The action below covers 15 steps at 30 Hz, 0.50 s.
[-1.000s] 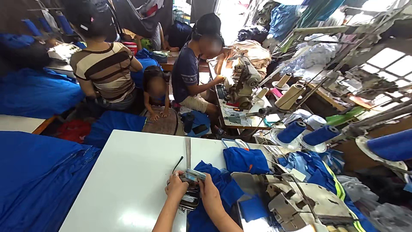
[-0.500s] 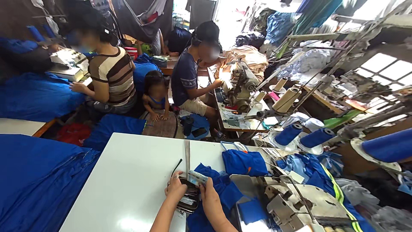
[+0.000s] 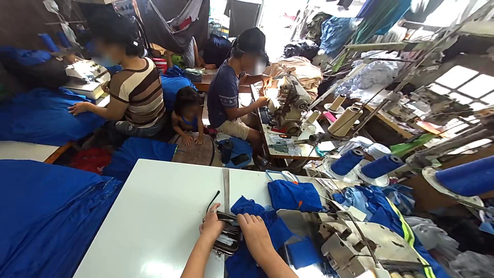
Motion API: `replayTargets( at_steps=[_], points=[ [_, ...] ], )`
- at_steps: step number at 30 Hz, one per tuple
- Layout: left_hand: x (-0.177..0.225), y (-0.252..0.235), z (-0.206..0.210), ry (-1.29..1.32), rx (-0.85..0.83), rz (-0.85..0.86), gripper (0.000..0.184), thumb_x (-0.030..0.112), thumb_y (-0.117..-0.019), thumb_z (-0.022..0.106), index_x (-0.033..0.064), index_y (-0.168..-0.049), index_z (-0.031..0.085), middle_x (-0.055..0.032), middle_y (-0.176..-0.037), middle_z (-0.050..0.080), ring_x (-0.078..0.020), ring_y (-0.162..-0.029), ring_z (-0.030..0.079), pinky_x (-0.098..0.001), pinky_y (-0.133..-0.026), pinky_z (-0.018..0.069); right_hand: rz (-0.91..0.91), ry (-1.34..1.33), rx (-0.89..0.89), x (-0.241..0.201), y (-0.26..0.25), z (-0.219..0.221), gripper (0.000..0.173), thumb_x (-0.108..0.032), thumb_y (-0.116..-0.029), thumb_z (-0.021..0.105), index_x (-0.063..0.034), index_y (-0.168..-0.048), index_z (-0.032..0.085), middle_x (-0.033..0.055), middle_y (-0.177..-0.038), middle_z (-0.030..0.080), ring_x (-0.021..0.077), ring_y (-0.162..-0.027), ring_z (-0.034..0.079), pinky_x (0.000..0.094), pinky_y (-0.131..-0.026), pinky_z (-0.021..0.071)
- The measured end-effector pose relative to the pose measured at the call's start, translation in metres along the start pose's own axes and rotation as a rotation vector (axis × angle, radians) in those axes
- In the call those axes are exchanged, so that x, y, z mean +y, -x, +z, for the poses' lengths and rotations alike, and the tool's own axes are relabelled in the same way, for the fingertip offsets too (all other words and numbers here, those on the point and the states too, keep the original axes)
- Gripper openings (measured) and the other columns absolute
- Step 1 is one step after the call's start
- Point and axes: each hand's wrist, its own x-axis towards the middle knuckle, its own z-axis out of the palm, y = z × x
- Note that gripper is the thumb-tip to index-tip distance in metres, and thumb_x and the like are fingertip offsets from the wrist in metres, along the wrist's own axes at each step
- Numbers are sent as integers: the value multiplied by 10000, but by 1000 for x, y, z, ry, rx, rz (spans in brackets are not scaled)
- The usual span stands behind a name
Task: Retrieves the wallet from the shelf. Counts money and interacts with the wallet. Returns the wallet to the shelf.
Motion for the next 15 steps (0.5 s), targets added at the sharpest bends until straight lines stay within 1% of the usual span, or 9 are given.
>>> replayTargets(
  at_steps=[1,3,6,8,10,12,13,14,15],
  points=[
    [-2,-1,0,17,-7,2,771,55,-867,606,226,-1581,369,-104,-1613,383,-379,-1480,341,-718,-1103,291,-5,56,-45,-2,1,0,213,61,-815,692,-75,-977,722,102,-841,710,281,-782,724,446,-712,596],
    [-9,-4,1,71,-24,37,806,61,-852,618,217,-1593,341,-132,-1611,374,-389,-1483,331,-716,-1117,282,3,116,-153,-9,1,-1,216,55,-831,683,-63,-1007,722,119,-865,713,293,-811,725,462,-740,589],
    [-17,-1,2,162,-36,98,906,149,-784,688,181,-1605,306,-158,-1623,339,-390,-1488,320,-686,-1137,291,-4,159,-292,-25,-5,2,243,69,-854,647,-38,-1062,713,168,-929,709,331,-879,720,488,-801,575],
    [-20,2,2,194,-36,126,939,191,-760,709,168,-1607,302,-152,-1629,329,-374,-1494,312,-665,-1149,290,-24,169,-397,-32,-11,2,262,77,-881,610,-12,-1108,705,196,-1000,706,350,-946,711,499,-854,560],
    [-22,2,2,210,-38,145,936,188,-752,696,161,-1604,308,-146,-1630,328,-363,-1498,309,-665,-1148,293,-34,172,-511,-35,-17,-2,260,78,-917,560,21,-1132,694,210,-1076,699,352,-1019,695,495,-903,537],
    [-25,2,3,240,-41,158,913,226,-771,696,161,-1600,319,-153,-1628,330,-367,-1498,307,-671,-1145,290,-23,159,-600,-34,-21,-8,270,74,-947,516,47,-1165,672,223,-1140,682,360,-1080,672,505,-957,506],
    [-26,1,4,265,-39,161,886,261,-799,692,157,-1599,327,-160,-1629,327,-374,-1501,300,-679,-1146,276,-15,147,-605,-33,-21,-10,275,65,-954,510,49,-1178,668,223,-1147,682,363,-1086,671,511,-966,500],
    [-28,0,4,292,-36,171,843,306,-845,680,144,-1597,335,-174,-1631,323,-384,-1503,295,-691,-1143,266,-7,129,-572,-31,-19,-11,274,56,-955,519,46,-1184,670,220,-1128,689,364,-1065,680,517,-957,507],
    [-29,-2,6,313,-29,184,801,330,-882,651,129,-1594,342,-186,-1630,322,-393,-1502,292,-699,-1136,262,-5,117,-491,-30,-16,-10,266,43,-946,547,29,-1172,686,204,-1078,709,356,-1010,703,514,-923,531]
  ],
)
